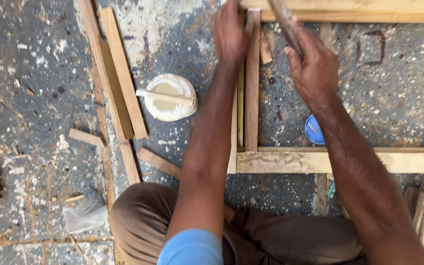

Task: The person assembles a wooden frame by applying glue to the ends of wooden slats and using a hammer to secure them together.

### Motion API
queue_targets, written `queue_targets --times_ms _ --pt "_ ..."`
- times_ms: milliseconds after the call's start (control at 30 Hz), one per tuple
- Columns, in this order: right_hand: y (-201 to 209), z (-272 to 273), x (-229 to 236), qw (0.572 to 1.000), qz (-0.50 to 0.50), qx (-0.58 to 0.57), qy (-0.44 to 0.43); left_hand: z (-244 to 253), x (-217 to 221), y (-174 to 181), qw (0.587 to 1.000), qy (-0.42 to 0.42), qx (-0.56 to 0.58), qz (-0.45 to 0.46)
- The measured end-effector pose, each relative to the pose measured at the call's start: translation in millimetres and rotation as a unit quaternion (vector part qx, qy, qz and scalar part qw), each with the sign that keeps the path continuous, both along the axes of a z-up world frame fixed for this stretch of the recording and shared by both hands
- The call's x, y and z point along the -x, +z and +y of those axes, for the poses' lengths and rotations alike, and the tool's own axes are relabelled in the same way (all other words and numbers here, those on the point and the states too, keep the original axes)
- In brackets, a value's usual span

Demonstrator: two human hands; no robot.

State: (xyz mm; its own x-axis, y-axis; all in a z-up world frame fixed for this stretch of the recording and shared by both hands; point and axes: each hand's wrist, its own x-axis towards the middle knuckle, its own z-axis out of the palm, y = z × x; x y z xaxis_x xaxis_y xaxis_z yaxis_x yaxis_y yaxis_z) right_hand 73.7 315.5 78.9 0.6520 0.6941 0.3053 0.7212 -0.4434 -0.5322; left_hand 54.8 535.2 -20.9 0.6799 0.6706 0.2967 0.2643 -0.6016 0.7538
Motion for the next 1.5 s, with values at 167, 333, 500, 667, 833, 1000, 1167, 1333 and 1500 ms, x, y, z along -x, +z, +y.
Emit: queue_targets --times_ms 167,333,500,667,833,1000,1167,1333,1500 --pt "-2 -2 -4 0.999 -0.034 0.016 0.011 -43 44 21 0.983 -0.061 -0.089 0.148" --pt "-20 7 -7 0.997 -0.035 0.068 0.005 -47 43 24 0.971 -0.078 -0.115 0.196" --pt "-18 5 -6 0.999 -0.013 0.032 -0.006 -49 40 21 0.958 -0.097 -0.089 0.255" --pt "-21 11 6 0.994 0.003 0.097 -0.039 -47 42 19 0.965 -0.096 -0.111 0.218" --pt "-31 13 -7 0.998 -0.057 0.036 -0.014 -47 44 27 0.964 -0.096 -0.102 0.225" --pt "-40 9 6 0.998 -0.056 0.031 -0.022 -47 46 31 0.968 -0.083 -0.106 0.213" --pt "-40 10 -9 0.999 -0.041 0.013 -0.022 -46 44 35 0.967 -0.094 -0.098 0.214" --pt "-42 7 0 0.996 -0.062 0.056 -0.030 -47 47 26 0.962 -0.094 -0.096 0.238" --pt "-33 7 -13 0.992 -0.122 0.003 0.020 -45 42 29 0.965 -0.090 -0.101 0.223"
